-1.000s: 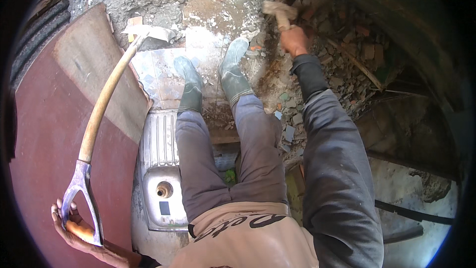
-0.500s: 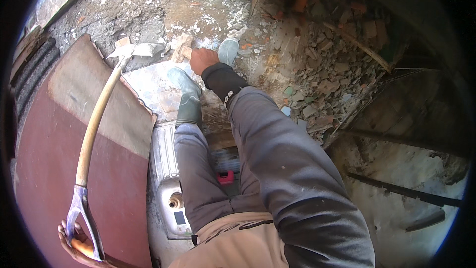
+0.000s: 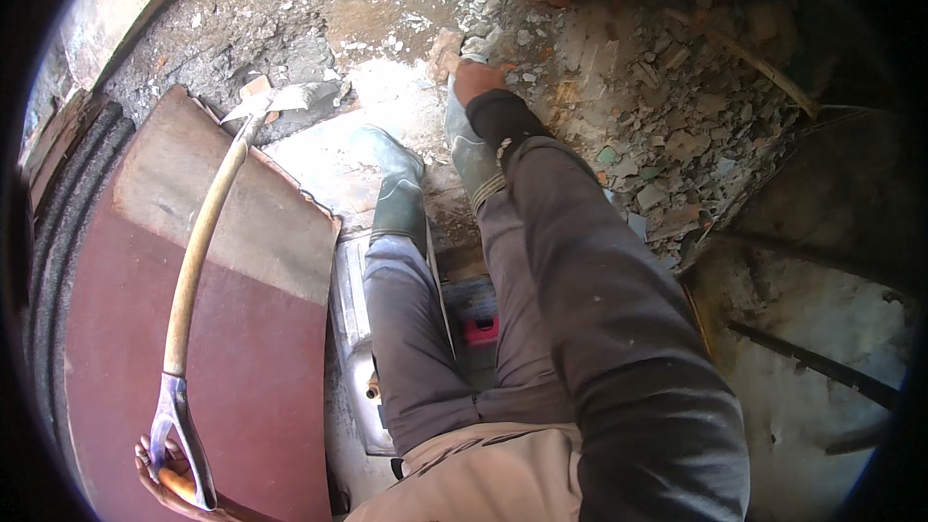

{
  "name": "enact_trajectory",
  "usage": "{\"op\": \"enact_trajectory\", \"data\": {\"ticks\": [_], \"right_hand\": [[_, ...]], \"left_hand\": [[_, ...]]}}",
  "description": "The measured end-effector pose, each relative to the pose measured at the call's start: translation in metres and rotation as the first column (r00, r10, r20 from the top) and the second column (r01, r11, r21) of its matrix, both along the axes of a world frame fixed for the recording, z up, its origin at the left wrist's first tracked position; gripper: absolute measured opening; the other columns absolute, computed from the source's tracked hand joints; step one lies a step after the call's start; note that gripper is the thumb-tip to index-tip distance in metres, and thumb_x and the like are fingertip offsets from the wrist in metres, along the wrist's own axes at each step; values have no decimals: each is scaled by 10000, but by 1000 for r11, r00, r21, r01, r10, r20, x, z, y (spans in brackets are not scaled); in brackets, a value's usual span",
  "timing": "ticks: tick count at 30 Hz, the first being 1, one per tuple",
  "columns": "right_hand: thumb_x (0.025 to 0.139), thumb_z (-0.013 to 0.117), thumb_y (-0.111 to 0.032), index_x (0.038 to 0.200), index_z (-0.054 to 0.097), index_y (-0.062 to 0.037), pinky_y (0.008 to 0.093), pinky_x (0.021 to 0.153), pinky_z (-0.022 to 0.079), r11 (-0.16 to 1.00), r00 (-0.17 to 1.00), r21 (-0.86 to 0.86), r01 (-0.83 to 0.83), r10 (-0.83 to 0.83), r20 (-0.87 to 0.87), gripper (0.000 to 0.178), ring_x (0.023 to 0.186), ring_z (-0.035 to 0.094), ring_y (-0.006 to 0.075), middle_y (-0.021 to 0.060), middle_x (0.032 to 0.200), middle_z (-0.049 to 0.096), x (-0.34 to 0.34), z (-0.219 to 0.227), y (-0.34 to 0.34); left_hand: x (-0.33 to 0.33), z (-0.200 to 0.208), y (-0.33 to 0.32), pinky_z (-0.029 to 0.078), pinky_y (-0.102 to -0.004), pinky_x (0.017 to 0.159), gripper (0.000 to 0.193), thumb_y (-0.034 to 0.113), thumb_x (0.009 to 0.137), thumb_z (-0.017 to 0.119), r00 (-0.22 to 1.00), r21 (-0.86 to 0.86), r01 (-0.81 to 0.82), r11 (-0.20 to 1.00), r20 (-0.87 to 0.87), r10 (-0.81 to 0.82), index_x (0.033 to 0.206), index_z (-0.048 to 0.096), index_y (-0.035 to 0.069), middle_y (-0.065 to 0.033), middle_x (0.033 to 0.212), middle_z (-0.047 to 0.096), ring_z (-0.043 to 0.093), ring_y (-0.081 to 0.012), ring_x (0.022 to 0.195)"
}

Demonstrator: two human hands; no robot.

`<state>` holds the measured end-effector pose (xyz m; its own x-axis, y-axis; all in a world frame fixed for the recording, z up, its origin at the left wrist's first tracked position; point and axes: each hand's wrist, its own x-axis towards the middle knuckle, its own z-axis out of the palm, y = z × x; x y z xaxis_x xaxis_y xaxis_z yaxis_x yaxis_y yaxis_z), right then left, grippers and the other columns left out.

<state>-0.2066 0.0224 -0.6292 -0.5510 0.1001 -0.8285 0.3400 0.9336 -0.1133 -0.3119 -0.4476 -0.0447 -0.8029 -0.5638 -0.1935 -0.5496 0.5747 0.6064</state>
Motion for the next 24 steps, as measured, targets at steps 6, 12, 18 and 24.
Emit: {"op": "enact_trajectory", "data": {"ticks": [6, 12, 18, 24], "right_hand": [[882, 565, -404, 1115, 621, -32, 447, 878, 490, 979, 979, -53, 198, -195, 57, 443, 1008, 630, 364, 236, 1064, 645, 4, 24, 11], [804, 619, -534, 1252, 539, 0, 460, 942, 456, 586, 556, -89, 805, -799, -231, 702, 1117, 576, 381, 235, 1177, 611, 24, -29, 55], [749, 738, -436, 1335, 399, 64, 407, 1031, 404, 686, 683, 49, 726, -711, -168, 841, 1191, 518, 395, 289, 1239, 544, 8, -55, 80], [751, 747, -374, 1311, 431, 49, 411, 961, 438, 588, 558, -152, 795, -806, -199, 769, 1136, 553, 361, 255, 1213, 564, 39, -91, 88]], "left_hand": [[1, 9, 12, 570, -450, 779, 390, 163, 912, 603, 1000, -24, 15, 1000, -9, -15, 1236, 493, -24, -227, 1230, 534, 580, -351, 1092], [-7, 1, 20, 554, -444, 820, 386, 169, 924, 580, 998, -17, 65, 998, -6, -65, 1253, 489, -11, -216, 1252, 528, 563, -346, 1124], [-11, -6, 33, 538, -438, 860, 384, 176, 935, 556, 993, -55, 118, 991, -18, -119, 1270, 484, 1, -206, 1273, 521, 545, -342, 1156], [-26, -6, 37, 522, -432, 901, 383, 182, 947, 532, 982, -71, 188, 980, 13, -188, 1287, 479, 13, -195, 1295, 514, 528, -337, 1187]]}}
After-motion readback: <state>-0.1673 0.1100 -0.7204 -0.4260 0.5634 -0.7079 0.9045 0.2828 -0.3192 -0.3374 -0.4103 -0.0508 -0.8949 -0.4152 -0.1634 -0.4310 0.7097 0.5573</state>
